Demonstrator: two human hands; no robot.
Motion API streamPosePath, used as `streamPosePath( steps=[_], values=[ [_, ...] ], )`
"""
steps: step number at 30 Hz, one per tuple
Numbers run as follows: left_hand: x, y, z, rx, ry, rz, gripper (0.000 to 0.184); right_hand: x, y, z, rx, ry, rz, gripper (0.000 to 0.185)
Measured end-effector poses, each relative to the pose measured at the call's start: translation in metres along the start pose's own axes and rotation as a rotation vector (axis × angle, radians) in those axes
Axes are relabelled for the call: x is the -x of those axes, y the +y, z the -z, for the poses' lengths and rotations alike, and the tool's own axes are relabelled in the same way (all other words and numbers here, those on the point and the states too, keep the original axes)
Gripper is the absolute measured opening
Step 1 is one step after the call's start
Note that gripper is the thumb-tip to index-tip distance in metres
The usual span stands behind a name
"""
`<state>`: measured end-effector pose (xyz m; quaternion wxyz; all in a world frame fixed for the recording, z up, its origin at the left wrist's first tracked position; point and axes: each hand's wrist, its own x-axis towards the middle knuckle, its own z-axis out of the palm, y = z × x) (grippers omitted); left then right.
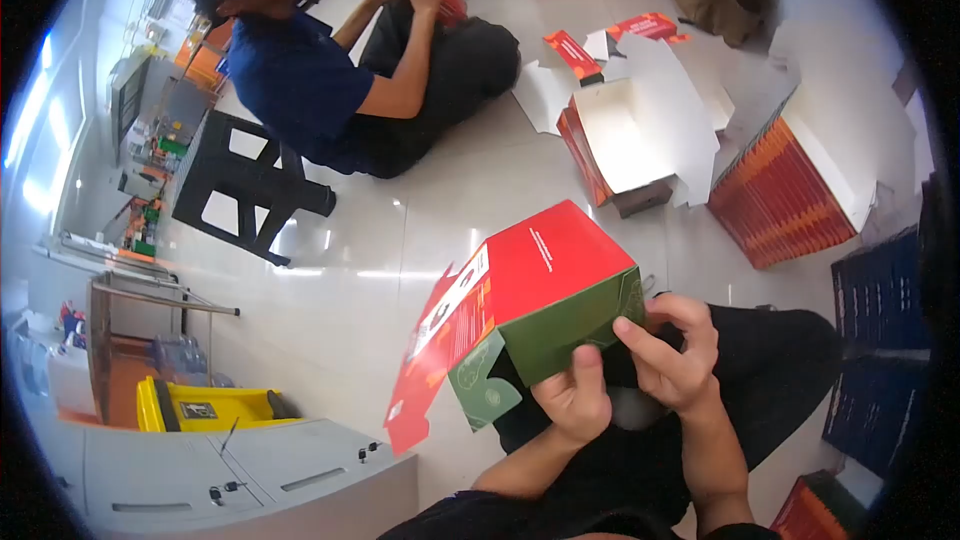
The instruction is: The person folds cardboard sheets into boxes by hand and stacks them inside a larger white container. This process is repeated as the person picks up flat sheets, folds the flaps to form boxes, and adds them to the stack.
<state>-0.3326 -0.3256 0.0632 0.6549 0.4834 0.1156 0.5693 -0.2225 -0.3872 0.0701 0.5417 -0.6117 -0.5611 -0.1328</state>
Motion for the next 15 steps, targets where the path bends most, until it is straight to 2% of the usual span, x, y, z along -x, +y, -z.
streamPosePath(
  steps=[2, 3, 5, 6, 7, 8, 10, 11, 13, 15],
  values=[
    [-0.009, 0.006, -0.003, -0.342, 0.016, 0.050, 0.037, -0.010, -0.001, 0.003, 0.001, -0.095, -0.036, 0.042],
    [-0.009, 0.006, 0.001, -0.326, 0.029, 0.028, 0.037, -0.013, -0.002, 0.004, 0.005, -0.102, -0.008, 0.042],
    [-0.009, -0.002, 0.015, -0.975, -0.178, 0.133, 0.034, -0.013, -0.005, 0.006, 0.092, 0.015, -0.061, 0.036],
    [-0.013, -0.006, 0.017, -0.958, -0.185, 0.229, 0.034, -0.018, -0.013, 0.012, 0.133, 0.057, 0.003, 0.036],
    [-0.025, -0.011, 0.078, -1.200, -0.709, 0.077, 0.038, -0.019, -0.019, 0.013, 0.133, 0.121, 0.084, 0.040],
    [-0.023, -0.005, 0.088, -1.080, -0.769, 0.122, 0.038, -0.017, -0.025, 0.015, 0.110, 0.129, 0.136, 0.041],
    [-0.020, 0.005, 0.075, -0.822, -0.656, 0.288, 0.038, -0.020, -0.036, 0.011, 0.084, 0.179, 0.238, 0.040],
    [-0.016, 0.009, 0.074, -0.730, -0.627, 0.340, 0.038, -0.022, -0.037, 0.008, 0.046, 0.200, 0.278, 0.033],
    [-0.012, 0.015, 0.073, -0.620, -0.599, 0.398, 0.039, -0.026, -0.041, 0.015, 0.064, 0.101, 0.280, 0.026],
    [-0.010, 0.016, 0.073, -0.559, -0.585, 0.421, 0.039, -0.025, -0.040, 0.010, 0.040, 0.116, 0.270, 0.024]
  ],
)
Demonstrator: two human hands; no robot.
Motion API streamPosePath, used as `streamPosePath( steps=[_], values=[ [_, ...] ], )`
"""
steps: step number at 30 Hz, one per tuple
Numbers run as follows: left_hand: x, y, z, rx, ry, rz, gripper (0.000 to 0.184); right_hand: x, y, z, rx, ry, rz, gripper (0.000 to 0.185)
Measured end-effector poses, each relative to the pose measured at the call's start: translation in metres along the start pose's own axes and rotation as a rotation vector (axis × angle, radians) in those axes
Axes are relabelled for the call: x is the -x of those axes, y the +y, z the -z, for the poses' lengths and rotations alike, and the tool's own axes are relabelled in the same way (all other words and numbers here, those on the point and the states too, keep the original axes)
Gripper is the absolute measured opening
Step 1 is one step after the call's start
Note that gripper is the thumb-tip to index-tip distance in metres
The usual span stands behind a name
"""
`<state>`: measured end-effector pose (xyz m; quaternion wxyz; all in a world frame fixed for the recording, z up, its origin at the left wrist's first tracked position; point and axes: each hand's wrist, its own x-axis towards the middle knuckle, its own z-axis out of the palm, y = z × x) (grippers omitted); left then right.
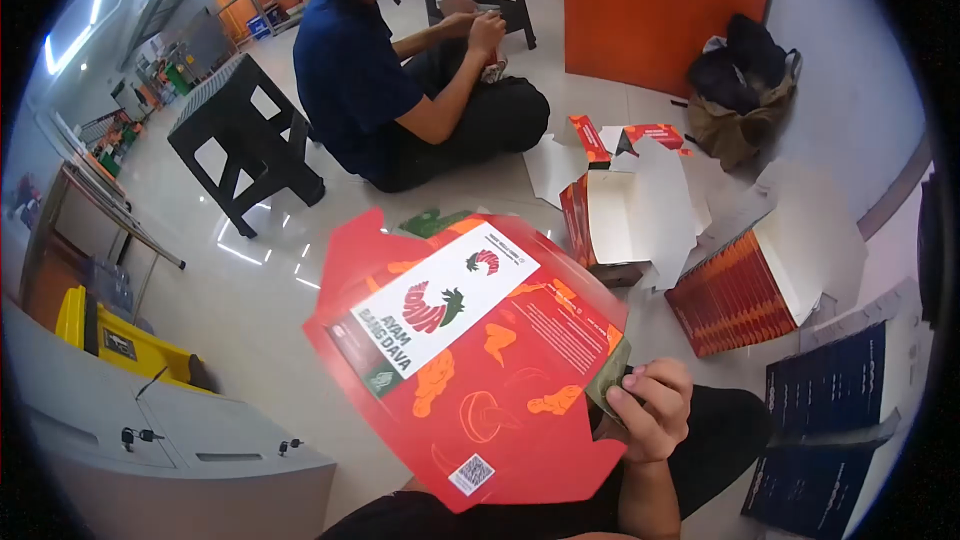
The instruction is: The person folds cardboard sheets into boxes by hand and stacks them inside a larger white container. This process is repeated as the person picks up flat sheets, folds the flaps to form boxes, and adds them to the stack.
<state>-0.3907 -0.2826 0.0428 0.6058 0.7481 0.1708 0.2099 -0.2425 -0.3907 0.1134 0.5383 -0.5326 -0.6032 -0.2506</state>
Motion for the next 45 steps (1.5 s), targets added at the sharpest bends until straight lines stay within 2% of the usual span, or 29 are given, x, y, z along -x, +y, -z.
streamPosePath(
  steps=[5, 9, 16, 23, 28, 30, 32, 33, 34, 36, 37, 39, 40, 42, 43, 45],
  values=[
    [-0.007, 0.002, -0.008, 0.066, 0.022, -0.019, 0.040, 0.004, 0.005, -0.007, 0.357, 0.013, 0.022, 0.024],
    [-0.007, 0.004, -0.013, 0.103, 0.019, -0.005, 0.040, 0.014, 0.016, -0.020, 0.174, 0.059, -0.065, 0.032],
    [0.017, 0.004, 0.004, 0.167, 0.015, 0.058, 0.042, 0.011, -0.010, -0.025, -0.054, 0.035, -0.233, 0.031],
    [-0.001, 0.006, -0.009, 0.132, 0.152, 0.010, 0.043, 0.016, 0.010, -0.022, 0.158, -0.024, -0.086, 0.033],
    [-0.021, 0.007, -0.027, 0.096, 0.300, -0.012, 0.044, 0.029, 0.024, -0.024, 0.185, -0.011, -0.123, 0.038],
    [-0.026, 0.008, -0.028, 0.026, 0.325, -0.006, 0.044, 0.025, 0.022, -0.019, 0.166, -0.143, -0.187, 0.039],
    [-0.033, 0.013, -0.018, -0.101, 0.259, -0.094, 0.044, 0.014, 0.024, -0.011, 0.142, -0.182, -0.208, 0.040],
    [-0.040, 0.024, -0.007, -0.207, 0.194, -0.257, 0.051, 0.011, 0.025, -0.008, 0.116, -0.225, -0.226, 0.042],
    [-0.044, 0.030, -0.009, 0.250, 0.202, -0.234, 0.038, 0.012, 0.026, -0.007, 0.114, -0.223, -0.227, 0.042],
    [-0.044, 0.043, -0.001, 0.574, 0.058, -0.174, 0.039, 0.017, 0.030, -0.008, -0.011, -0.245, -0.271, 0.047],
    [-0.045, 0.040, 0.004, 0.572, 0.057, -0.176, 0.039, 0.023, 0.031, -0.011, -0.069, -0.234, -0.302, 0.054],
    [-0.046, 0.028, 0.010, 0.068, 0.195, -0.215, 0.042, 0.023, 0.030, -0.011, -0.080, -0.247, -0.323, 0.058],
    [-0.046, 0.026, 0.010, 0.067, 0.193, -0.217, 0.042, 0.022, 0.030, -0.012, -0.091, -0.261, -0.340, 0.061],
    [-0.042, 0.023, 0.006, -0.188, 0.097, -0.079, 0.040, 0.027, 0.032, -0.009, -0.077, -0.257, -0.356, 0.065],
    [-0.043, 0.025, -0.001, -0.060, 0.152, -0.068, 0.032, 0.027, 0.032, -0.009, -0.062, -0.256, -0.372, 0.068],
    [-0.047, 0.024, -0.003, 0.006, 0.166, -0.103, 0.030, 0.026, 0.029, -0.007, -0.024, -0.290, -0.412, 0.069]
  ],
)
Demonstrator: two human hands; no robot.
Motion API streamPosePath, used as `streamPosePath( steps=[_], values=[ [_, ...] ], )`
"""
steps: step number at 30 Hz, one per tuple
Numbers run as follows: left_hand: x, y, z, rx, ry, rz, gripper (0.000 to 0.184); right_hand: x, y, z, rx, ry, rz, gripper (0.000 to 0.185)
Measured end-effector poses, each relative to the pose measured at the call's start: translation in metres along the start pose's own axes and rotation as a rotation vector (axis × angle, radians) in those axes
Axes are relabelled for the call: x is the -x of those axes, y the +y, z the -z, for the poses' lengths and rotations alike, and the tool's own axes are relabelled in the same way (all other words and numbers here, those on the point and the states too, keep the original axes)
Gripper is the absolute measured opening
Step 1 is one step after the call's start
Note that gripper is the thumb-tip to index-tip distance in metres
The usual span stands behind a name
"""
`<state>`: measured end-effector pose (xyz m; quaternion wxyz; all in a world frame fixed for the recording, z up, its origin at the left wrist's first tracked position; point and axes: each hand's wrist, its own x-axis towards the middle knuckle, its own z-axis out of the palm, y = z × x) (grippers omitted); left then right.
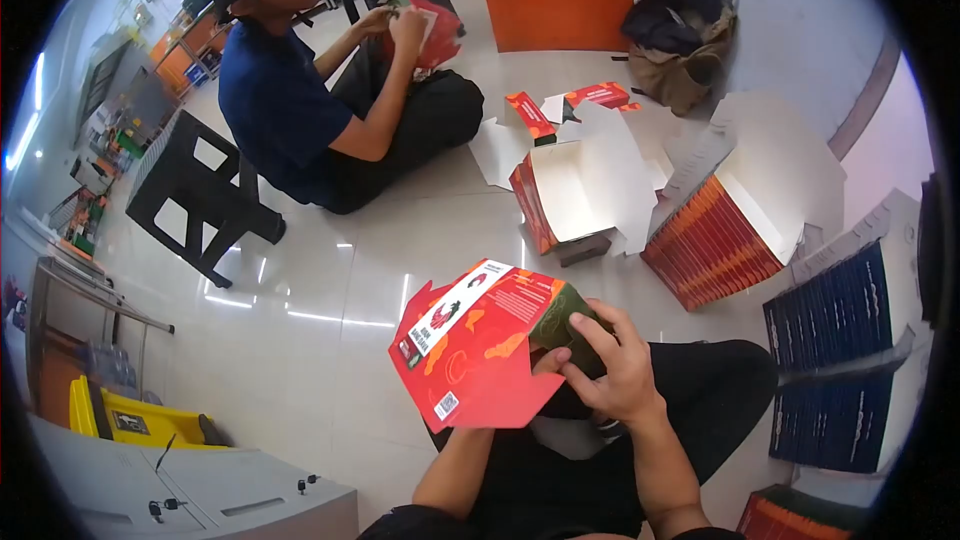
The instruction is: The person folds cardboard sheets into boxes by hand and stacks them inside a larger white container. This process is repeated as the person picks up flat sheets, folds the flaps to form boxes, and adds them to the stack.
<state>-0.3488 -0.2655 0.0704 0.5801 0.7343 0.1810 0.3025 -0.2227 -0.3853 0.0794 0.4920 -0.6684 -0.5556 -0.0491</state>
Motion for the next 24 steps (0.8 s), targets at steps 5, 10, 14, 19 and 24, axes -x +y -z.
streamPosePath(
  steps=[5, 10, 14, 19, 24],
  values=[
    [0.006, -0.023, -0.014, 0.202, -0.022, -0.151, 0.025, -0.006, -0.007, 0.000, 0.099, -0.046, -0.146, 0.068],
    [0.002, -0.029, -0.037, 0.568, -0.163, 0.283, 0.024, -0.001, 0.004, -0.001, 0.118, 0.095, -0.228, 0.065],
    [0.000, -0.033, -0.056, 0.759, -0.057, 0.322, 0.027, 0.002, 0.013, -0.002, 0.157, 0.109, -0.259, 0.060],
    [-0.007, -0.022, -0.051, -0.312, 0.104, -0.241, 0.052, 0.008, 0.046, 0.005, -0.103, 0.428, -0.416, 0.042],
    [-0.014, -0.022, -0.045, -0.165, 0.621, -0.062, 0.065, 0.012, 0.057, 0.012, -0.531, 0.829, -0.555, 0.053]
  ],
)
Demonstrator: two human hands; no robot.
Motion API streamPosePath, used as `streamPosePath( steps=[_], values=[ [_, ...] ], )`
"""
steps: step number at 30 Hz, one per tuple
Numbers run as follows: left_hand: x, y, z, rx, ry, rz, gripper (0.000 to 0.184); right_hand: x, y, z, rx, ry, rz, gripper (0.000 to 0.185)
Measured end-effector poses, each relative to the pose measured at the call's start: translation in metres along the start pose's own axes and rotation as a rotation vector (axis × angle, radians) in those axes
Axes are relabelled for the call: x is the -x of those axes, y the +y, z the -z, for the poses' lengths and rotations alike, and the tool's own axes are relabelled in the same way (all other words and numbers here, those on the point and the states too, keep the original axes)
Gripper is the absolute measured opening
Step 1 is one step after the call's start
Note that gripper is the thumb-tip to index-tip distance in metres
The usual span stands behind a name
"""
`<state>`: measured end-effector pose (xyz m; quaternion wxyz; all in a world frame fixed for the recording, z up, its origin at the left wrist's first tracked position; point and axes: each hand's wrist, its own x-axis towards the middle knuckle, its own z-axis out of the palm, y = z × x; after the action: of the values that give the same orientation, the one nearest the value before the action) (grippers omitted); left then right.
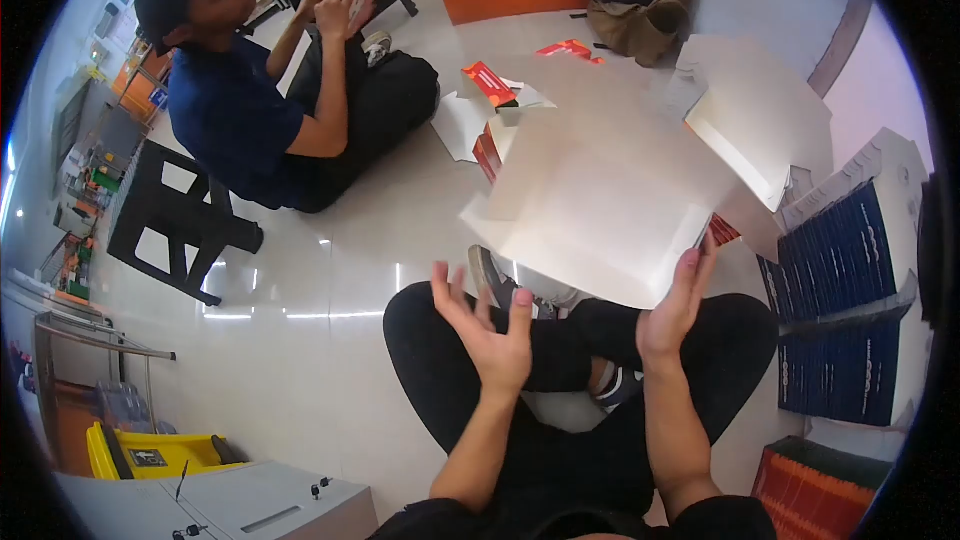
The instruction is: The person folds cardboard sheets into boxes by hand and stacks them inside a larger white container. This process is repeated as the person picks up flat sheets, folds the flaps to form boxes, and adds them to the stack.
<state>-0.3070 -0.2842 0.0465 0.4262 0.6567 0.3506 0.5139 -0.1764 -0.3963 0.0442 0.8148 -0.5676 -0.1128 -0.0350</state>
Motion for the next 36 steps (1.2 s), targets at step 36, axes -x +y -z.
streamPosePath(
  steps=[36],
  values=[
    [-0.021, 0.011, 0.034, -0.516, -0.837, -0.760, 0.061, 0.020, -0.010, -0.017, -0.487, -0.517, -0.567, 0.040]
  ],
)
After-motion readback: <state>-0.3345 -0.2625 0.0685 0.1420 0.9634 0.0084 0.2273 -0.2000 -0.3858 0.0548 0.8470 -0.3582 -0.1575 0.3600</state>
